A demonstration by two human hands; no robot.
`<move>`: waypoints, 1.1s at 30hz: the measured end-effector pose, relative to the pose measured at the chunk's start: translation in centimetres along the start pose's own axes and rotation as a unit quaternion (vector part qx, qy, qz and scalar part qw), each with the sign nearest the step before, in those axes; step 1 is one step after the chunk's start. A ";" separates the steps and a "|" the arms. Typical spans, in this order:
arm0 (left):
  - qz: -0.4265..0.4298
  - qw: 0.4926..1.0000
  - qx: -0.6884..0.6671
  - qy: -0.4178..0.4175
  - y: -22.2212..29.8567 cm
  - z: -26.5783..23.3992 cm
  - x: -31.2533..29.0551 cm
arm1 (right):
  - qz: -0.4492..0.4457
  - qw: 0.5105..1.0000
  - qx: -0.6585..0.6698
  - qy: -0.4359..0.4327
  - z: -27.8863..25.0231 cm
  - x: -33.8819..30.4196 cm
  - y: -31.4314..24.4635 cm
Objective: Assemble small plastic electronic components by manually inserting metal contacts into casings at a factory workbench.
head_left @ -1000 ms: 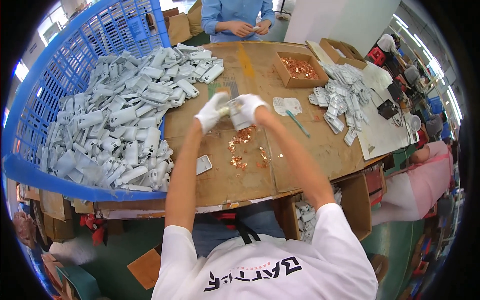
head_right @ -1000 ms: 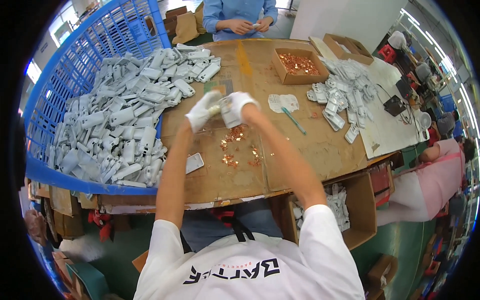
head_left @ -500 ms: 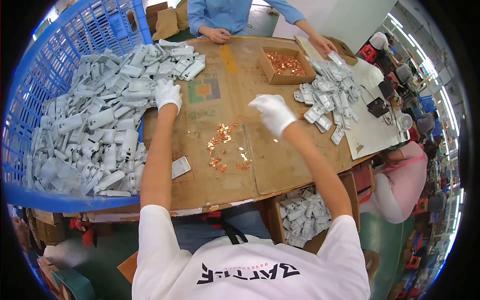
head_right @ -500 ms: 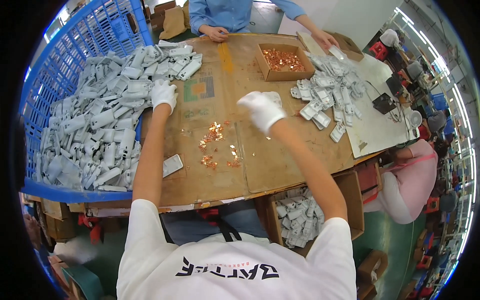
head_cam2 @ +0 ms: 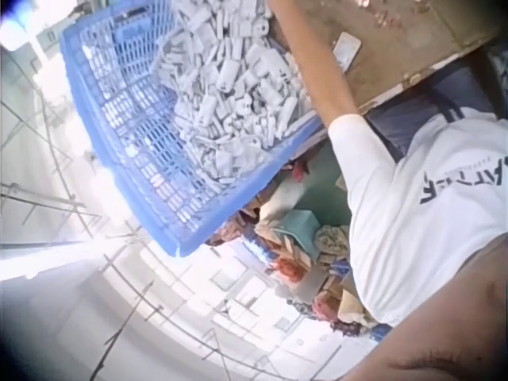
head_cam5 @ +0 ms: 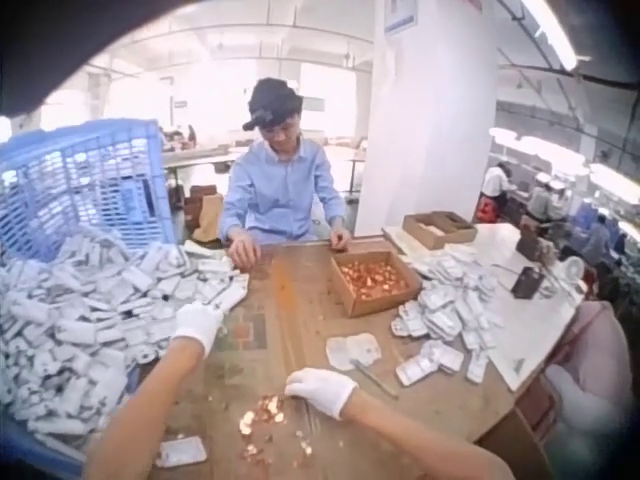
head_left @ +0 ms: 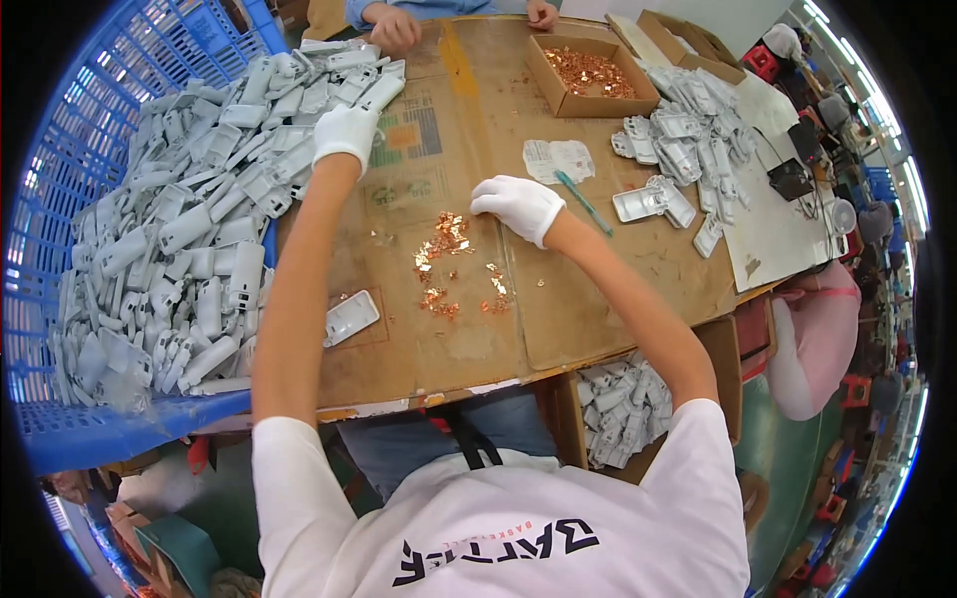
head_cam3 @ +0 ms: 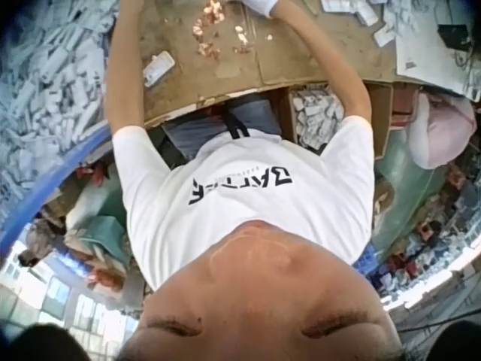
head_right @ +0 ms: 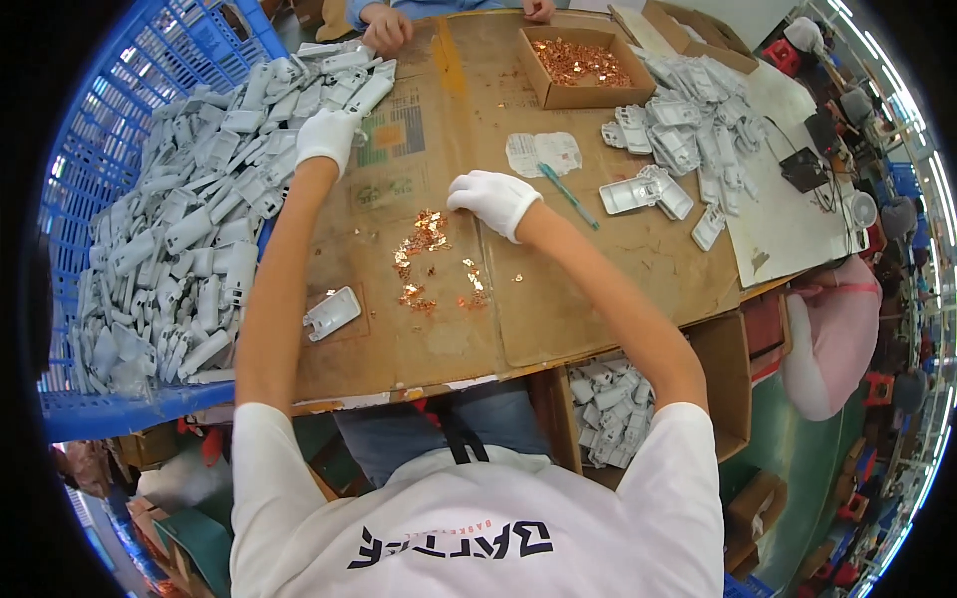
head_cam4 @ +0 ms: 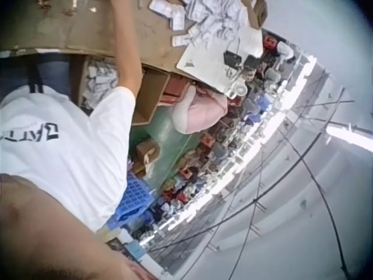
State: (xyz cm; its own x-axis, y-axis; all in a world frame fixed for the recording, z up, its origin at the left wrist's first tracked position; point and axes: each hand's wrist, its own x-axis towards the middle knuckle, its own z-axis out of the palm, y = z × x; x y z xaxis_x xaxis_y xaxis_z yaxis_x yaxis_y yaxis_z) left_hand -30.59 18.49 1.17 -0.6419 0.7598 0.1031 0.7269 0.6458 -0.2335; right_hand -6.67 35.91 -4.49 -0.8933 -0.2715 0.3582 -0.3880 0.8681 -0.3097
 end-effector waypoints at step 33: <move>-0.212 0.934 -0.259 -0.128 3.7 -1.0 -15.3 | 0.158 0.970 -0.095 -0.158 -1.7 0.2 0.9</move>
State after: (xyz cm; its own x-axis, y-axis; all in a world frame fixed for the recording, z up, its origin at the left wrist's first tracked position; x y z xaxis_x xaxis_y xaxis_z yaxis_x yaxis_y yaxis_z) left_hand -17.84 9.33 -0.27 -0.8882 0.4271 -0.1693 0.3716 0.8845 0.2819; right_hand -6.79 37.35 -3.22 -0.9974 -0.0677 -0.0242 -0.0622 0.9815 -0.1810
